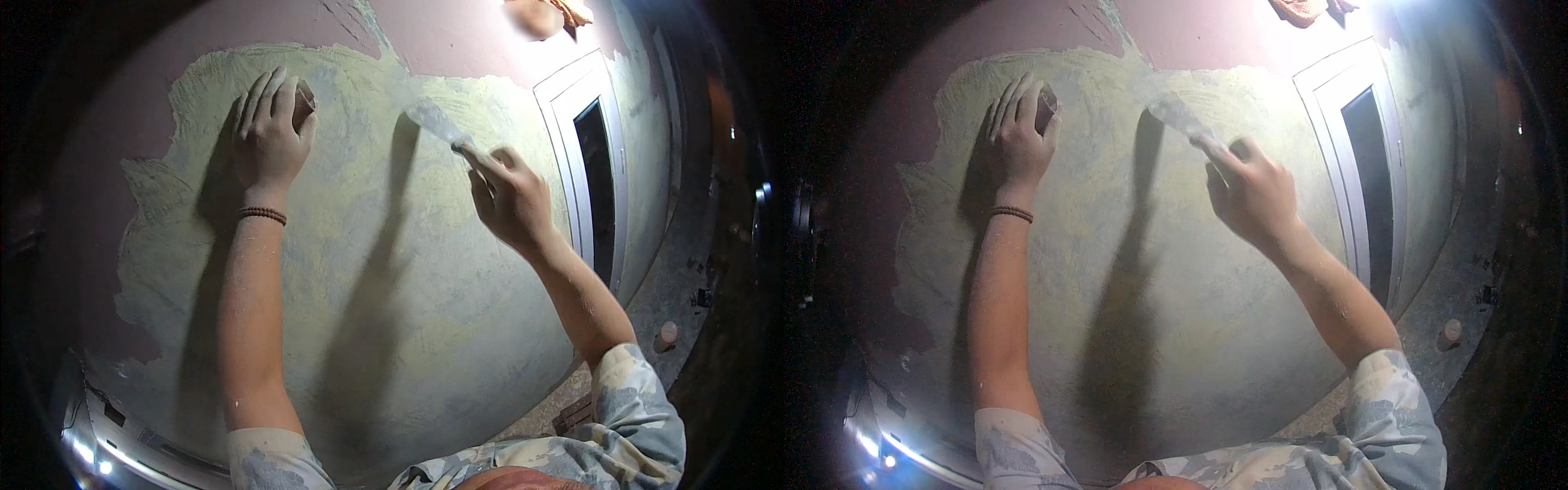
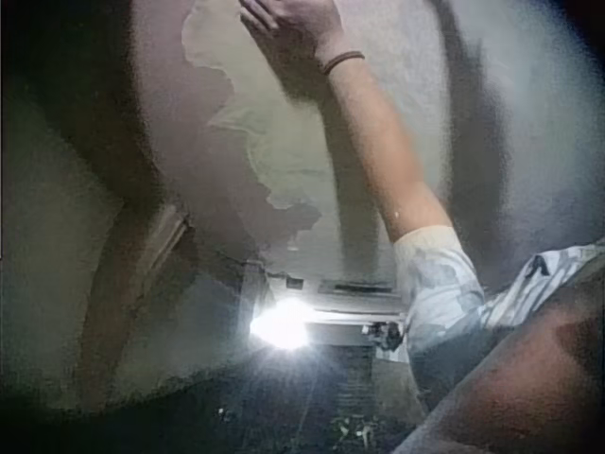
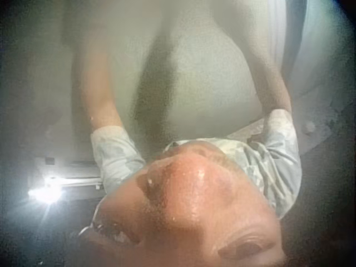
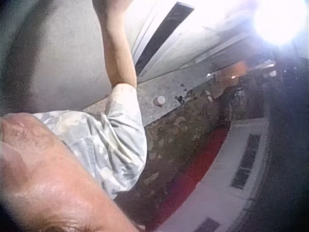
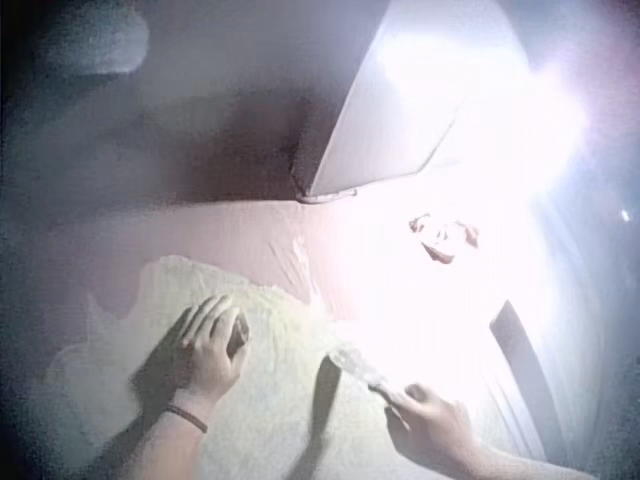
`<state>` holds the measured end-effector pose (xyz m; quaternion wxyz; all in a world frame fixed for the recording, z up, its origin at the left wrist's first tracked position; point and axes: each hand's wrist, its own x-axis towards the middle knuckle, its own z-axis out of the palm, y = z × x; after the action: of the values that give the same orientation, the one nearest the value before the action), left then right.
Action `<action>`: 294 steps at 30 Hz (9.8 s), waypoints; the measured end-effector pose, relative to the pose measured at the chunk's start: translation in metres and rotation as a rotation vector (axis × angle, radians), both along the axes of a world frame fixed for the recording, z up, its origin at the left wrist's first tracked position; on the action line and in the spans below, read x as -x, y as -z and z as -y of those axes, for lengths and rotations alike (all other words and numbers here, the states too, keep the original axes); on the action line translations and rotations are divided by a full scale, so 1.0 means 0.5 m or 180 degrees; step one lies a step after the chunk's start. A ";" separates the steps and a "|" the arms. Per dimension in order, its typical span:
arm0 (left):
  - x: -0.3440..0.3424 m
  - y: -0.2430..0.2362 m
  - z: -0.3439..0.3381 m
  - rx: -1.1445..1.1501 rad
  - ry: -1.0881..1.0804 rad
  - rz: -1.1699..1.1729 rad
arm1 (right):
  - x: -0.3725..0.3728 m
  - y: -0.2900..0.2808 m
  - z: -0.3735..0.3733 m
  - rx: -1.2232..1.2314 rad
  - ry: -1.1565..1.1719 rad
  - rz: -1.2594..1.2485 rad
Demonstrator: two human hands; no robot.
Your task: The person applies and smooths plaster on a wall using a trowel and a smaller scraper. They repeatedly spread material, scrape excess, and refine the surface near a window frame.
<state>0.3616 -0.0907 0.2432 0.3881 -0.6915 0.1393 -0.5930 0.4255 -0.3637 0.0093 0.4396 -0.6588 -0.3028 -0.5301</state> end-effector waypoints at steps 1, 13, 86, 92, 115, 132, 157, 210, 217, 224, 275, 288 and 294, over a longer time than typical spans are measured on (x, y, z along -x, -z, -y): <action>-0.004 0.001 -0.001 -0.0007 -0.0011 0.0027 | -0.011 -0.039 -0.012 0.0078 0.0135 -0.0046; 0.008 -0.002 0.021 -0.0170 0.0077 0.0205 | -0.014 -0.150 -0.020 0.0235 0.0701 0.0143; 0.005 0.006 0.023 -0.0219 0.0069 0.0336 | -0.022 -0.205 -0.048 0.0047 0.0264 0.0390; 0.002 0.008 0.020 -0.0179 0.0043 0.0338 | -0.031 -0.225 -0.056 -0.0180 0.0380 0.0758; -0.012 0.020 0.019 -0.0142 0.0241 0.0299 | -0.033 -0.179 -0.045 -0.0129 -0.0332 0.0576; -0.009 0.031 0.025 -0.0182 0.0219 0.0350 | -0.029 -0.210 -0.036 -0.0119 -0.0231 0.0150; 0.003 0.048 0.045 -0.0038 0.0220 0.0237 | -0.041 -0.225 -0.040 -0.0225 -0.0078 0.0490; -0.004 0.048 0.038 -0.0099 0.0191 0.0309 | -0.045 -0.207 -0.075 -0.0512 -0.0727 0.0270; -0.008 0.049 0.032 -0.0115 0.0262 0.0229 | -0.043 -0.173 -0.081 -0.0379 -0.0529 0.0444; -0.002 0.052 0.043 -0.0087 0.0066 0.0278 | -0.062 -0.186 -0.059 -0.0636 -0.0580 0.0616; -0.004 0.054 0.042 -0.0170 0.0234 0.0415 | -0.070 -0.178 0.039 0.0529 0.0792 -0.0081; 0.051 0.063 0.092 0.0199 0.0379 0.0077 | -0.062 -0.173 0.028 0.0451 0.0823 0.0545; 0.043 0.064 0.085 0.0248 0.0381 0.0079 | -0.065 -0.166 0.032 0.0491 0.0895 0.0293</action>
<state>0.3400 -0.1330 0.2112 0.3265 -0.6892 0.1524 -0.6286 0.4579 -0.3795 0.0925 0.2949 -0.7015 -0.2673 -0.5912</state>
